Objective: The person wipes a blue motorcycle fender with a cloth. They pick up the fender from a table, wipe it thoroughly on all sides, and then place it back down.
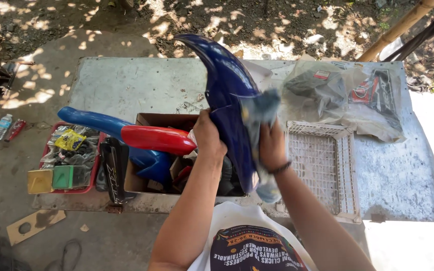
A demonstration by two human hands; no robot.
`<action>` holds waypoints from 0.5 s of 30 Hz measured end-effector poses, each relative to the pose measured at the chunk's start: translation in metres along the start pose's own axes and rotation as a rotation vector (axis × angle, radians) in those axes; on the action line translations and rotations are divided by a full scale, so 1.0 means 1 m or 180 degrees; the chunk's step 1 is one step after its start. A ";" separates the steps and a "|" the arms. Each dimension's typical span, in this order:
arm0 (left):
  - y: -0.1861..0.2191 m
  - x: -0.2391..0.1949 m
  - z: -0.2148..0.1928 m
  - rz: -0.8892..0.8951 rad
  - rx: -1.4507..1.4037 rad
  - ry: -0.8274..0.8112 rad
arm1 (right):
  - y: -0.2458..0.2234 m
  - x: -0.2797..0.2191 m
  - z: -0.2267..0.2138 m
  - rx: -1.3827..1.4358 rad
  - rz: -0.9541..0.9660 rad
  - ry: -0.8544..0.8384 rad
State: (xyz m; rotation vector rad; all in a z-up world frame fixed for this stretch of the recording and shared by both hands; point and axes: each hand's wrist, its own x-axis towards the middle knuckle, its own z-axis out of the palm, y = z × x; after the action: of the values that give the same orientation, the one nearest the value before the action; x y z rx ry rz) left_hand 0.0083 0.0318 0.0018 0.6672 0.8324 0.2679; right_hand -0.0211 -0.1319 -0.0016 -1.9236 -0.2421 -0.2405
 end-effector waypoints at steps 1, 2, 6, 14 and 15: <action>0.008 -0.001 0.000 0.0071 0.0054 0.0009 | 0.036 -0.026 0.009 -0.0100 -0.0299 -0.0002; 0.015 -0.002 0.000 0.0141 0.0107 0.0019 | 0.072 -0.052 0.017 -0.0198 -0.0598 -0.0004; 0.031 -0.038 0.008 0.0132 0.0555 -0.0067 | 0.040 -0.021 0.024 -0.0315 -0.0867 0.0023; 0.043 -0.026 -0.007 0.0112 0.1596 -0.0672 | -0.027 0.003 0.011 -0.1058 -0.1737 0.0361; 0.041 -0.019 -0.008 0.0133 0.1586 -0.0679 | -0.032 0.009 0.004 -0.1051 -0.1759 0.0368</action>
State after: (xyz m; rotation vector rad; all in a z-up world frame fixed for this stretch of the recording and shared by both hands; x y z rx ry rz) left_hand -0.0089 0.0578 0.0362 1.1590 0.6823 0.0205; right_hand -0.0217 -0.1166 0.0285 -2.1233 -0.6916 -0.7971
